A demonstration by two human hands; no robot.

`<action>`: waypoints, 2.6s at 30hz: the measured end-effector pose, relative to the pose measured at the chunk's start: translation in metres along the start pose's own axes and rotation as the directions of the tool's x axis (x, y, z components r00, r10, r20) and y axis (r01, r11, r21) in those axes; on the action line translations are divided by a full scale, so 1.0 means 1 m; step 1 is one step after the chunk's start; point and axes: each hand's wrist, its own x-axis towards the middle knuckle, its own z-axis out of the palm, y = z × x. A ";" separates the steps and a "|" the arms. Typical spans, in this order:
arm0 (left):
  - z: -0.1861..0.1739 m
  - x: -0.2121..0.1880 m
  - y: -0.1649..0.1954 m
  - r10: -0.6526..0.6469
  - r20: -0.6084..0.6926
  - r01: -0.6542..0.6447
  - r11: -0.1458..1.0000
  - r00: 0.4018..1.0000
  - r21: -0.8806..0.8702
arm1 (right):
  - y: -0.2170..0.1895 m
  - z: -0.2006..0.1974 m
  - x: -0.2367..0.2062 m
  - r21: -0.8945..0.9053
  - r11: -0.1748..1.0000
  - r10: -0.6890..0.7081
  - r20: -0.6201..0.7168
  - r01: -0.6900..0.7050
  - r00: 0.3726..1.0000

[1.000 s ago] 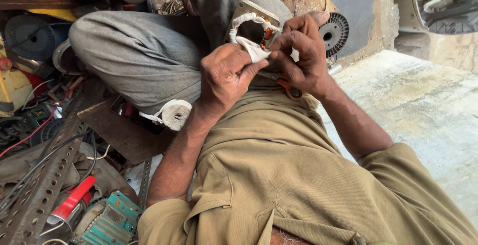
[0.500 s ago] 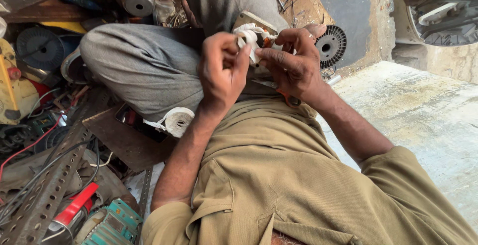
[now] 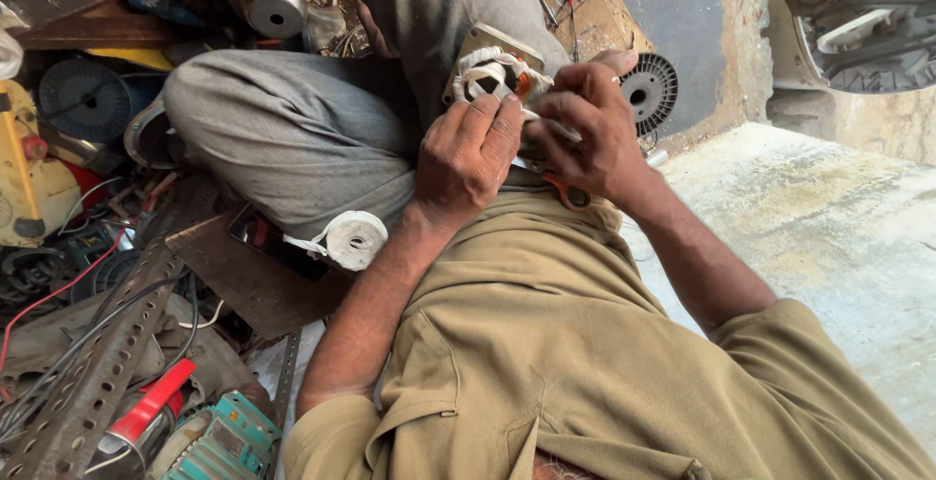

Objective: The person sits cross-legged and wraps a white insulating strip around a small copper-wound electrical component held in their lap. They repeatedly fold and press the strip to cover the exposed copper windings, using both hands to manipulate the material and the component.

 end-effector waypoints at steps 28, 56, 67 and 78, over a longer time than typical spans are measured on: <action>0.006 0.005 0.004 -0.094 -0.073 0.087 0.991 0.993 -0.101 | 0.008 -0.017 0.011 -0.046 0.994 0.105 0.206 -0.098 0.973; -0.007 -0.017 -0.034 -0.088 -0.007 0.086 0.990 0.996 -0.110 | 0.021 -0.002 0.024 0.597 0.414 0.433 0.535 -0.687 0.726; -0.026 0.000 -0.036 -0.137 -0.001 0.130 0.944 0.991 -0.303 | 0.023 0.001 0.032 0.564 0.398 0.462 0.558 -0.723 0.689; -0.028 0.020 -0.042 -0.100 0.054 0.110 0.965 0.994 -0.237 | 0.022 0.000 0.026 0.559 0.396 0.500 0.534 -0.729 0.682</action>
